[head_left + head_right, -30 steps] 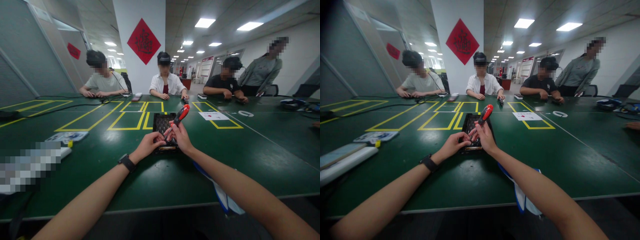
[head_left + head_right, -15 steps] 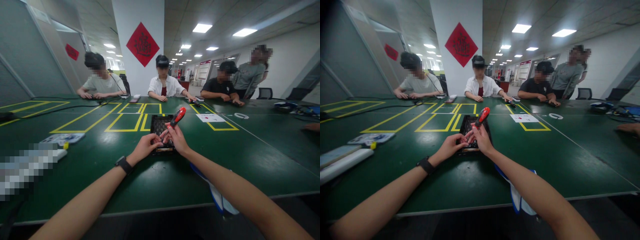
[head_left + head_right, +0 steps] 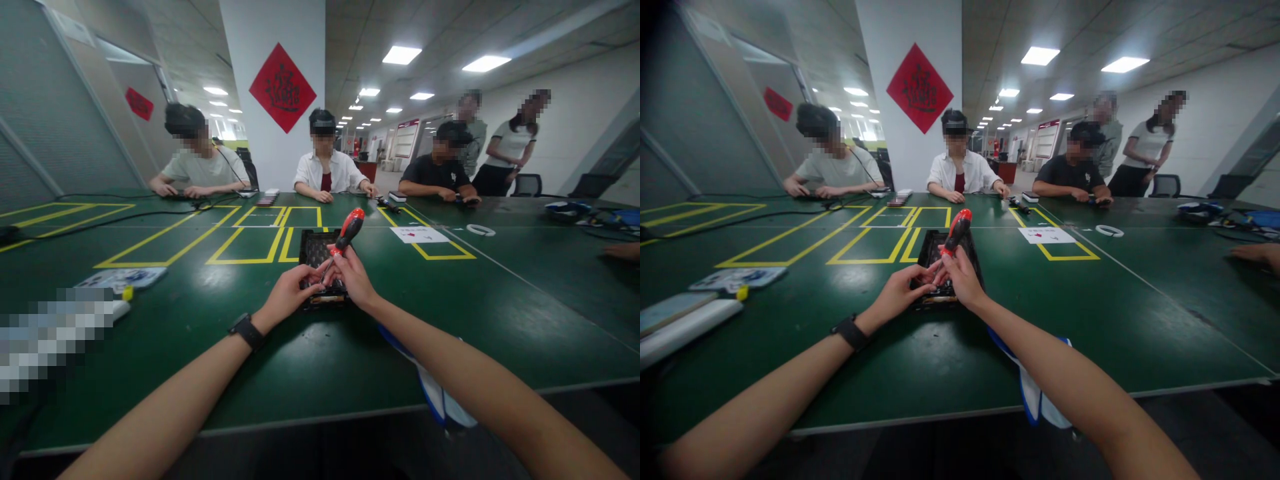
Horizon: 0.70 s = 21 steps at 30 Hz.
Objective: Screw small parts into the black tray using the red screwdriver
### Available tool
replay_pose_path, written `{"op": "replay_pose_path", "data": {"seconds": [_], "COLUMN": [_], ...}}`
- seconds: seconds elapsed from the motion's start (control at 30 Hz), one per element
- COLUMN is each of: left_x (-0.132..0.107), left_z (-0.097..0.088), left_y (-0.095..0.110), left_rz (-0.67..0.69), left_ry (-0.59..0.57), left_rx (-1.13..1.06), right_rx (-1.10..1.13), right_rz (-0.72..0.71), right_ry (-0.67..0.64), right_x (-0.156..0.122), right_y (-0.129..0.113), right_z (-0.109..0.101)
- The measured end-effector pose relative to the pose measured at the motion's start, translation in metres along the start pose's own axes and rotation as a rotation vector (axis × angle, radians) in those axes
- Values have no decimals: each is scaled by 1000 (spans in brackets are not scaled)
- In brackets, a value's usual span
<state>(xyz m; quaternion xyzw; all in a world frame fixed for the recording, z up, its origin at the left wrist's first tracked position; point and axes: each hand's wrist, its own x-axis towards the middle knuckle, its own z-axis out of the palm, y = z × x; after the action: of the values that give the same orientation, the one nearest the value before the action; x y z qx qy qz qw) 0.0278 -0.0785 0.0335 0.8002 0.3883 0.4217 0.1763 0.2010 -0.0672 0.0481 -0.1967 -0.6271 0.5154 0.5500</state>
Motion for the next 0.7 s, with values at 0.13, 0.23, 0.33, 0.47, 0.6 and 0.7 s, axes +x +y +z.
{"op": "replay_pose_path", "data": {"seconds": [0.13,0.23,0.33,0.47,0.6,0.7], "left_x": [0,-1,-1,-1,0,-1], "left_z": [-1,-1,-1,0,1,0], "left_y": [0,-2,-4,-1,2,1], "left_rz": [-37,-25,1,-16,-66,-62], "left_ry": [-13,-33,-52,-48,-26,-10], "left_rx": [8,6,-17,-32,-30,5], "right_rx": [-6,21,52,36,4,2], "right_rz": [13,42,68,45,19,27], "right_ry": [1,-18,-28,-31,-27,-30], "right_x": [0,0,1,1,0,0], "right_y": [-2,-3,-2,0,-1,-2], "right_z": [1,0,0,0,1,0]}}
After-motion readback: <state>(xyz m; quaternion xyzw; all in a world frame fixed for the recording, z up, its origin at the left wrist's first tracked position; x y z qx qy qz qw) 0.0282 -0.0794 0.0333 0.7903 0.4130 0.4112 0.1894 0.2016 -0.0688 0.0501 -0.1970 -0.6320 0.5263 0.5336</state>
